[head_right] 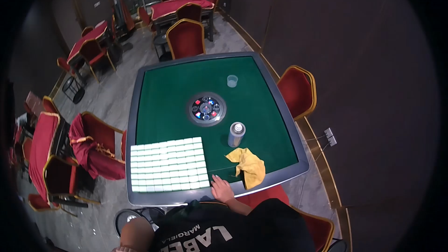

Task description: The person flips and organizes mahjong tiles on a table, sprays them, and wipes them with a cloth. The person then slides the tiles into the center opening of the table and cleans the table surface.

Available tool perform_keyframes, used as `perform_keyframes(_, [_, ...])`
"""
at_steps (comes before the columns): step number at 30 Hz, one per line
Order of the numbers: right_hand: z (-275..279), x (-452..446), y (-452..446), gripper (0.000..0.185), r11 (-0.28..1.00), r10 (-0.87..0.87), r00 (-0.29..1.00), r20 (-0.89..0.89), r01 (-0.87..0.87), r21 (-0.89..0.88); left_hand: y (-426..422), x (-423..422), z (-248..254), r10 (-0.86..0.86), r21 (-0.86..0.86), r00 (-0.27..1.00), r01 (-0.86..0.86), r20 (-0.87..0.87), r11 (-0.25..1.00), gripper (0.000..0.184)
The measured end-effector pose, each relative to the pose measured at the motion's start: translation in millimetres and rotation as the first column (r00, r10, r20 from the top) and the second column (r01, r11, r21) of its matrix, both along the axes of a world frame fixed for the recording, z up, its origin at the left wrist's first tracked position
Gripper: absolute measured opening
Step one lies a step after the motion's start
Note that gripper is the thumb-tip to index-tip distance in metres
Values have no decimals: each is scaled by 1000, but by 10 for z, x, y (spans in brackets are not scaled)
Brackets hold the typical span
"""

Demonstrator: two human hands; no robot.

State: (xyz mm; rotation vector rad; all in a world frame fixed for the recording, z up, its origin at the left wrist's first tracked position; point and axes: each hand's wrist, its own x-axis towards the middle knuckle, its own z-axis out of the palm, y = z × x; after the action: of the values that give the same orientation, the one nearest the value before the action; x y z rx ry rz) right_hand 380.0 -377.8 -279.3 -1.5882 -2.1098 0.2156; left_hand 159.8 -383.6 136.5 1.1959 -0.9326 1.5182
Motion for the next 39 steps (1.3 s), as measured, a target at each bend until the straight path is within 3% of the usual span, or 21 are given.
perform_keyframes(3, [-30, 4, -25, 29, 1000, 1, 999, 32, -2, 16, 214, 72, -105, 168, -211, 973, -200, -159, 957, 51])
perform_keyframes(7, [-49, -16, -53, 28, 992, -39, 999, 36, 34, 124, 373, 158, -148, 209, -311, 950, -277, -233, 909, 48])
perform_keyframes(13, [-4, -30, -73, 29, 984, -50, 994, 99, 32, 176, 527, 227, -54, 188, -376, 952, -270, -241, 886, 44])
perform_keyframes(29, [-177, -76, 118, 25, 994, -83, 995, -49, 86, 70, 639, 11, 76, 104, -484, 976, -187, -193, 855, 32])
perform_keyframes(34, [-455, -41, -29, 24, 996, -64, 995, -77, 68, 51, 589, -82, 60, 118, -510, 978, -191, -171, 839, 29])
perform_keyframes(39, [-606, -114, -77, 27, 980, -166, 986, 10, 164, 116, 469, -156, 90, 167, -521, 976, -218, -142, 825, 26])
